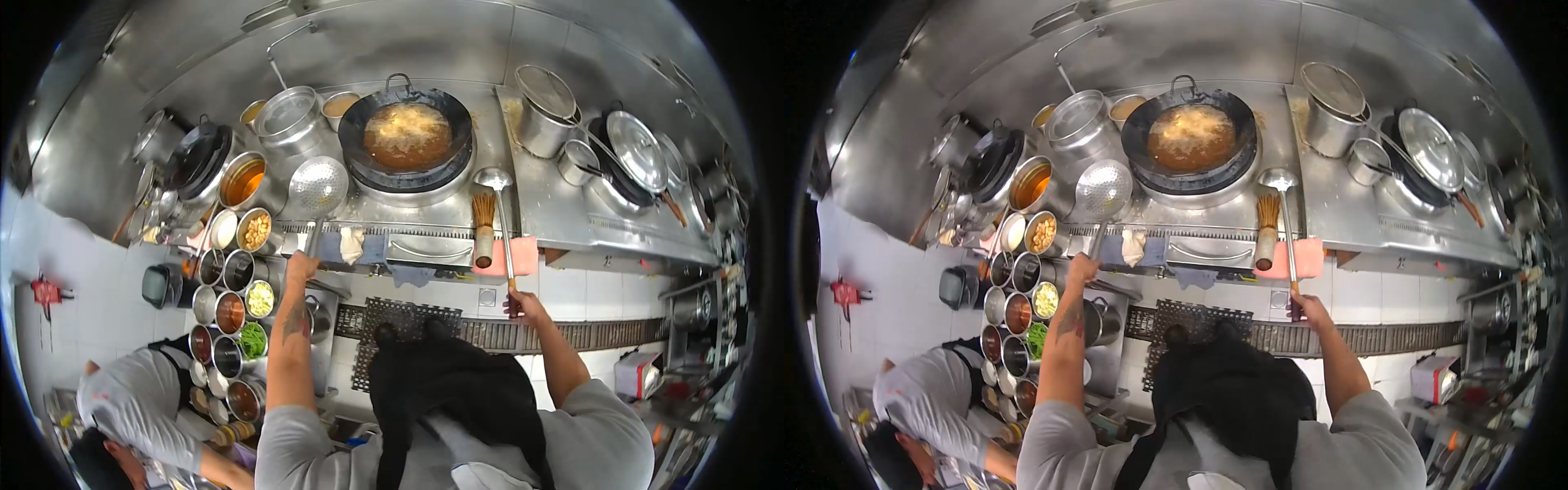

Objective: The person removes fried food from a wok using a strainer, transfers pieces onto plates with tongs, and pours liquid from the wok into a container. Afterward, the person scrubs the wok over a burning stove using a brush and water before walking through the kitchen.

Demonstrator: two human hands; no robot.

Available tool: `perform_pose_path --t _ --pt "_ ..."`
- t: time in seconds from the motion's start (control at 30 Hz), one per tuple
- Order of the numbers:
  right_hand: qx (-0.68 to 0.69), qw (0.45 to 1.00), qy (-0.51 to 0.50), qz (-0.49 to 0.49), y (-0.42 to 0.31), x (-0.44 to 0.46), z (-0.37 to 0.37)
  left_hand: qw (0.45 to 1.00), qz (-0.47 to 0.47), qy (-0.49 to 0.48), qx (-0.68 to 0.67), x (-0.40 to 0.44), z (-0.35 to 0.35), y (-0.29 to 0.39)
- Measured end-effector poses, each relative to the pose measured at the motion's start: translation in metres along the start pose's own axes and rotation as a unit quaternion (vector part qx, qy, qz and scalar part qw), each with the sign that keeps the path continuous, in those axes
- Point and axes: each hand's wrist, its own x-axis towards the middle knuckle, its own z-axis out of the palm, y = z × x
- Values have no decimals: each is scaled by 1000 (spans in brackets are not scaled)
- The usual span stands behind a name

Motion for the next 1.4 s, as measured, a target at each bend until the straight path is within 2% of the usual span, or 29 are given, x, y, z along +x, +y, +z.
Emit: perform_pose_path --t 0.03,0.07,0.1,0.13,0.2,0.23,0.27,0.3,0.33,0.37,0.4,0.43,0.47,0.5,0.53,0.63,0.7,0.73,0.77,0.8,0.87,0.93,0.97,1.0,1.1,1.13,1.2,1.33,1.4 --pt "-17 1000 19 1 3 5 9 922 -96 -208 -313 28 21 -15" --pt "-38 998 37 -44 -4 6 14 696 -180 -386 -579 47 34 -18" --pt "-109 988 86 -68 -10 4 23 587 -181 -396 -682 47 25 -5" --pt "-183 970 137 -87 -11 3 28 590 -175 -401 -679 42 26 9" --pt "-205 936 220 -184 -15 -5 42 515 -212 -350 -753 38 33 11" --pt "-228 904 244 -267 -1 18 31 622 -157 -270 -719 18 23 21" --pt "-221 901 265 -262 -13 1 39 711 -97 -184 -671 -15 -1 34" --pt "-144 932 254 -215 -36 -30 59 738 -73 -120 -660 -36 -24 44" --pt "-68 955 239 -165 -52 -57 79 739 -67 -129 -658 -40 -50 49" --pt "-63 953 246 -165 -55 -65 91 782 -4 -86 -617 -37 -77 54" --pt "68 968 171 -173 -47 -75 104 819 51 -44 -570 -33 -91 52" --pt "196 961 94 -172 -35 -84 113 827 66 -76 -553 -10 -89 49" --pt "197 961 94 -167 -37 -89 124 835 85 -102 -534 28 -94 55" --pt "116 966 151 -175 -44 -93 134 852 119 -47 -508 56 -98 69" --pt "34 961 208 -179 -47 -99 144 869 109 -61 -479 70 -117 95" --pt "49 952 224 -203 -66 -96 148 864 65 -62 -495 159 -97 160" --pt "75 953 204 -211 -63 -94 144 878 29 -147 -455 185 -89 196" --pt "78 952 208 -212 -59 -103 142 878 33 -149 -454 209 -58 202" --pt "61 951 213 -216 -60 -117 143 740 -11 -246 -626 236 -35 203" --pt "47 950 217 -220 -56 -125 144 571 -94 -324 -748 261 -12 203" --pt "31 943 228 -241 -33 -116 135 686 -115 -384 -608 211 -70 242" --pt "49 946 222 -231 -28 -129 131 697 -130 -436 -555 177 -101 267" --pt "33 943 233 -235 -25 -127 126 658 -147 -467 -572 175 -100 274" --pt "34 941 236 -239 -31 -122 120 659 -142 -468 -572 175 -105 285" --pt "33 938 228 -258 -41 -116 112 562 -156 -532 -614 159 -96 290" --pt "31 939 227 -256 -48 -115 111 560 -158 -532 -614 154 -95 292" --pt "51 947 189 -255 -67 -113 110 451 -206 -603 -625 146 -95 296" --pt "24 943 175 -282 -118 -103 130 418 -210 -625 -625 109 -119 294" --pt "-120 913 268 -283 -150 -84 138 384 -213 -649 -621 109 -123 295"
